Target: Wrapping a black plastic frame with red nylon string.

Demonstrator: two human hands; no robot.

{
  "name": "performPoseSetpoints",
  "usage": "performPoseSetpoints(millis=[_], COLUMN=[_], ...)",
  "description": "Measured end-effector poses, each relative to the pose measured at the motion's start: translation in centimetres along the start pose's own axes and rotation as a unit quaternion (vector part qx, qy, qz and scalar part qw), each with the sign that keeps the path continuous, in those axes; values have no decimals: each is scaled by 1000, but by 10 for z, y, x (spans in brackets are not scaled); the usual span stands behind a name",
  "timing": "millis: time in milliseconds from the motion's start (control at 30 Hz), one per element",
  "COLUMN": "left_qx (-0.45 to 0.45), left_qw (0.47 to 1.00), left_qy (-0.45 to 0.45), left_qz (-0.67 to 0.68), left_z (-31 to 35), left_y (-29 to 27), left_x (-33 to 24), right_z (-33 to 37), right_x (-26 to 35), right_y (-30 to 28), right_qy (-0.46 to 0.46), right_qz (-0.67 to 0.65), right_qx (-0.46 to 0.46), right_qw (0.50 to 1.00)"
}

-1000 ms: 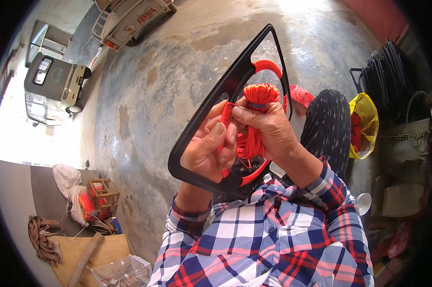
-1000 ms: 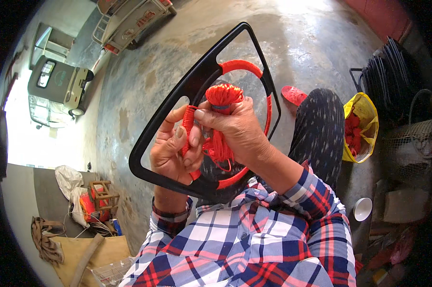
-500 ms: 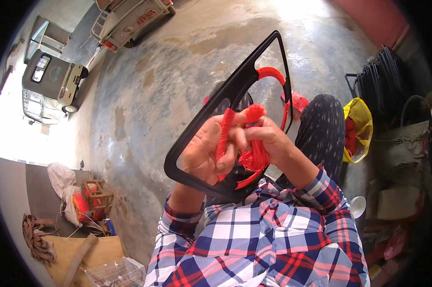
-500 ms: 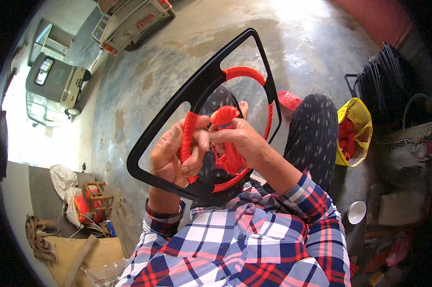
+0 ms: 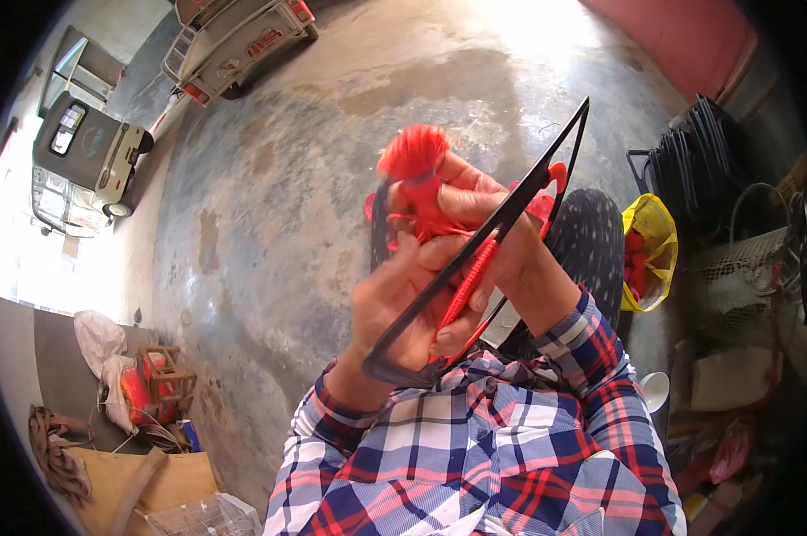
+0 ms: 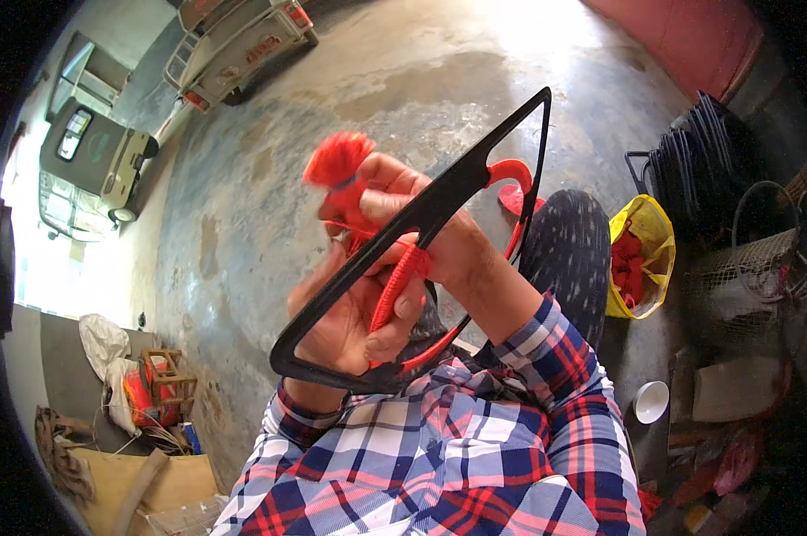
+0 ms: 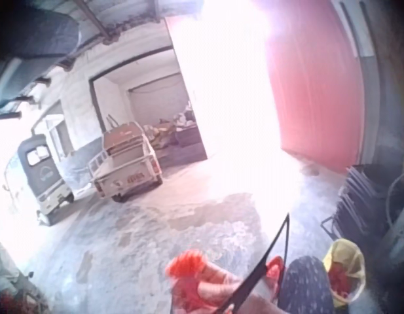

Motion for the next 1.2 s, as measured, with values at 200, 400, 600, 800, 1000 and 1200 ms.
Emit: performPoseSetpoints(millis=[200,400,600,800,1000,1200], left_qx=[86,70,19,-56,-10,52], left_qw=[993,994,953,955,979,979], left_qy=[-42,71,280,276,201,184], left_qz=[68,34,-113,-99,-22,-73], left_z=[-14,-4,-3,-3,5,10], left_y=[6,-13,-39,-35,-34,-53], left_x=[3,-17,-49,-43,-42,-56], right_z=[-8,11,66,54,55,57], right_x=[9,17,-15,-8,34,101], right_y=[8,-41,-8,23,11,-30], right_qy=[26,-36,48,-154,-194,-234], right_qz=[235,392,417,655,364,157], right_qx=[267,-90,-87,-130,-157,-337], right_qw=[934,915,903,728,897,898])
Point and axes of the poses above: each hand's wrist, its own z-axis away from the middle knuckle, its own y-axis out of the palm, x = y × z, the point moved 5 cm from there along -z, towards the middle knuckle, and after that the axes turned 12 degrees about z, right-handed, at the moved point
